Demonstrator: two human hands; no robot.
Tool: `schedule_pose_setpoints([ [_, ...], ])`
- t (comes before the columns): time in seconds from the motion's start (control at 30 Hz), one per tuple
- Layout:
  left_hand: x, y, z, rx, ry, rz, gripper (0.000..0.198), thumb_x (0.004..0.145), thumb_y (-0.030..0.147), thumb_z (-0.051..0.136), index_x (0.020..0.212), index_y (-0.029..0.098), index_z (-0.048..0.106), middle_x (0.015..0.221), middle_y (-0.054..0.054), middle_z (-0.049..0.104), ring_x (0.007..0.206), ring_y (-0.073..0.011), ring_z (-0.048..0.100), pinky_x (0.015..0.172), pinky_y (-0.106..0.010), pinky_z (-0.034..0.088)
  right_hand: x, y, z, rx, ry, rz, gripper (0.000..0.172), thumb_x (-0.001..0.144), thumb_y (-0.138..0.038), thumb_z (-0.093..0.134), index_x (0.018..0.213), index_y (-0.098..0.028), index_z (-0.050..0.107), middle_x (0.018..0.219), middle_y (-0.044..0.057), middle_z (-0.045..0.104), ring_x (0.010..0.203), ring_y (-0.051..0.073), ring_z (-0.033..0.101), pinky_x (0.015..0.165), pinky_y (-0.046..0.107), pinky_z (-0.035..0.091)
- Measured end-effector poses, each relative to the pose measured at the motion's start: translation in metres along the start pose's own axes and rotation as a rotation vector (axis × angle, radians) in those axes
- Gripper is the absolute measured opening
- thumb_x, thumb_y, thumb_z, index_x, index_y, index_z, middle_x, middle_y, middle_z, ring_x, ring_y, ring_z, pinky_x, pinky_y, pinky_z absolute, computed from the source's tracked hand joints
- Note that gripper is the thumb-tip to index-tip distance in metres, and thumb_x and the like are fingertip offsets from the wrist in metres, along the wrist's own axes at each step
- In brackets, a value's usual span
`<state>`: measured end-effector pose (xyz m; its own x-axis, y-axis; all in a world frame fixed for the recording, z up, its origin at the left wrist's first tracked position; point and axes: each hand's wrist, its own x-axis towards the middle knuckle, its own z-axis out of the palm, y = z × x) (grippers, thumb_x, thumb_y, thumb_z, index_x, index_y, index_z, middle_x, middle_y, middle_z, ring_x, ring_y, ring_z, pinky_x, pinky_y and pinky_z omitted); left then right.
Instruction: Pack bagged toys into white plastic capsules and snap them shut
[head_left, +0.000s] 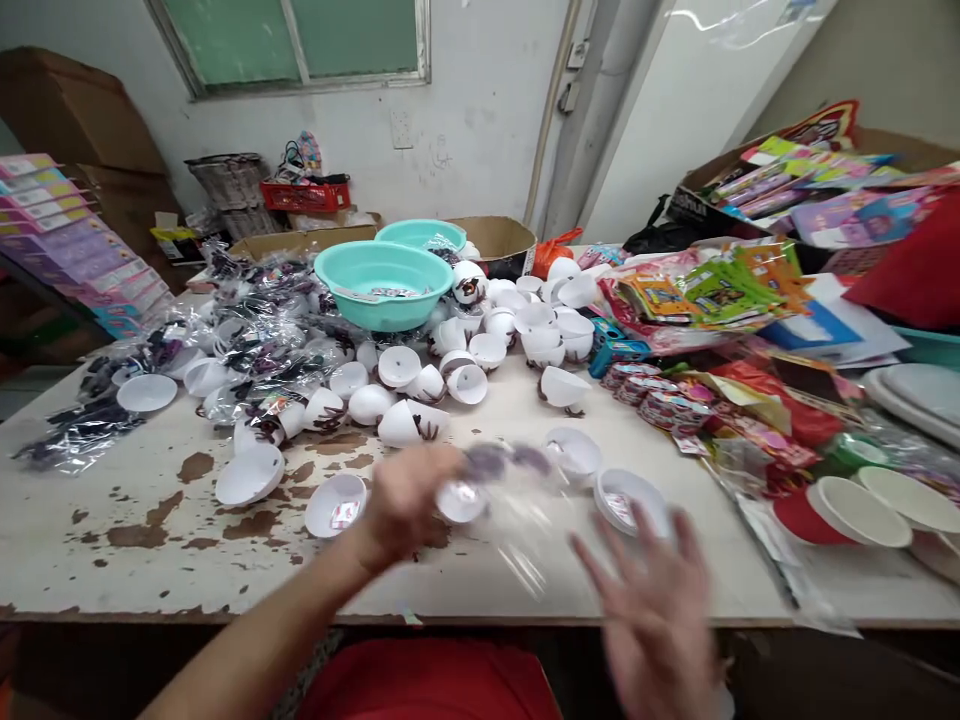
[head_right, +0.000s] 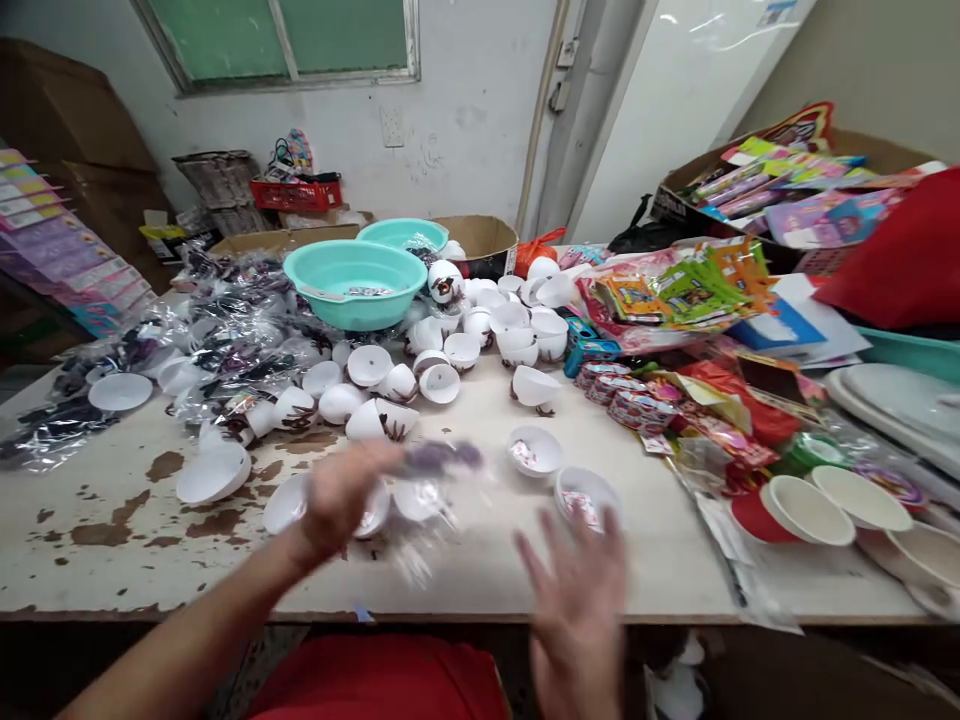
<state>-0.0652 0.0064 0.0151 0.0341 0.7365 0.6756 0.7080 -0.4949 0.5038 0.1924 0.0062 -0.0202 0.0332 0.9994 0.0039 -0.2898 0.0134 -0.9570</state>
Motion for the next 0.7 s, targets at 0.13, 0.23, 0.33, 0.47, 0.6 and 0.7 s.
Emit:
schedule_pose_setpoints([
  [0.13,-0.029,0.040,0.064,-0.070,-0.159,0.043,0.014,0.089,0.025,0.057,0.098,0.026,0.068,0.093,-0.007,0.068,0.100,-0.0233,0.062,0.092,-0.044,0.050,0.030,0.007,0.068,0.209,0.049,0.133,0.055,0.067,-0.041,0.080,0.111,-0.028,0.049,0.106,0.006,0.065,0.097,0.029,0.067,0.079,0.044,0.055],
  [0.23,-0.034,0.041,0.070,-0.067,0.075,-0.330,0.050,0.073,0.047,0.076,0.114,0.023,0.060,0.122,-0.013,0.057,0.126,-0.0324,0.046,0.105,-0.053,0.038,0.041,0.013,0.088,0.284,0.188,0.162,0.041,0.066,-0.036,0.080,0.090,-0.025,0.049,0.076,-0.002,0.066,0.075,0.023,0.069,0.069,0.039,0.057],
  [0.33,-0.024,0.037,0.060,-0.368,0.042,-0.629,0.050,0.073,0.050,0.073,0.109,0.019,0.060,0.114,-0.011,0.060,0.111,-0.0263,0.056,0.095,-0.040,0.047,0.037,0.022,0.091,0.305,0.149,0.243,0.038,0.066,-0.040,0.080,0.086,-0.022,0.053,0.076,0.000,0.067,0.073,0.022,0.068,0.066,0.035,0.057],
  [0.47,-0.011,0.035,0.053,-0.421,0.136,-0.637,0.014,0.086,0.029,0.059,0.078,0.019,0.056,0.088,-0.004,0.064,0.086,-0.0169,0.061,0.083,-0.030,0.048,0.022,0.031,0.085,0.339,0.020,0.366,0.053,0.070,-0.059,0.073,0.102,-0.021,0.057,0.097,0.005,0.068,0.086,0.024,0.067,0.071,0.036,0.056],
  [0.6,-0.017,0.042,0.065,-0.191,0.093,-0.314,0.010,0.088,0.018,0.051,0.097,0.021,0.055,0.086,-0.005,0.062,0.081,-0.0175,0.059,0.078,-0.033,0.049,0.012,0.040,0.079,0.137,-0.015,0.248,0.062,0.078,-0.074,0.052,0.108,-0.020,0.060,0.110,0.009,0.066,0.103,0.026,0.062,0.085,0.038,0.052],
  [0.7,-0.023,0.052,0.075,-0.140,0.067,-0.142,0.017,0.090,0.017,0.049,0.105,0.022,0.054,0.093,-0.008,0.062,0.088,-0.0195,0.059,0.083,-0.037,0.049,0.013,0.046,0.075,-0.092,-0.067,0.148,0.054,0.080,-0.071,0.053,0.081,-0.018,0.064,0.080,0.006,0.067,0.082,0.023,0.062,0.076,0.035,0.051],
])
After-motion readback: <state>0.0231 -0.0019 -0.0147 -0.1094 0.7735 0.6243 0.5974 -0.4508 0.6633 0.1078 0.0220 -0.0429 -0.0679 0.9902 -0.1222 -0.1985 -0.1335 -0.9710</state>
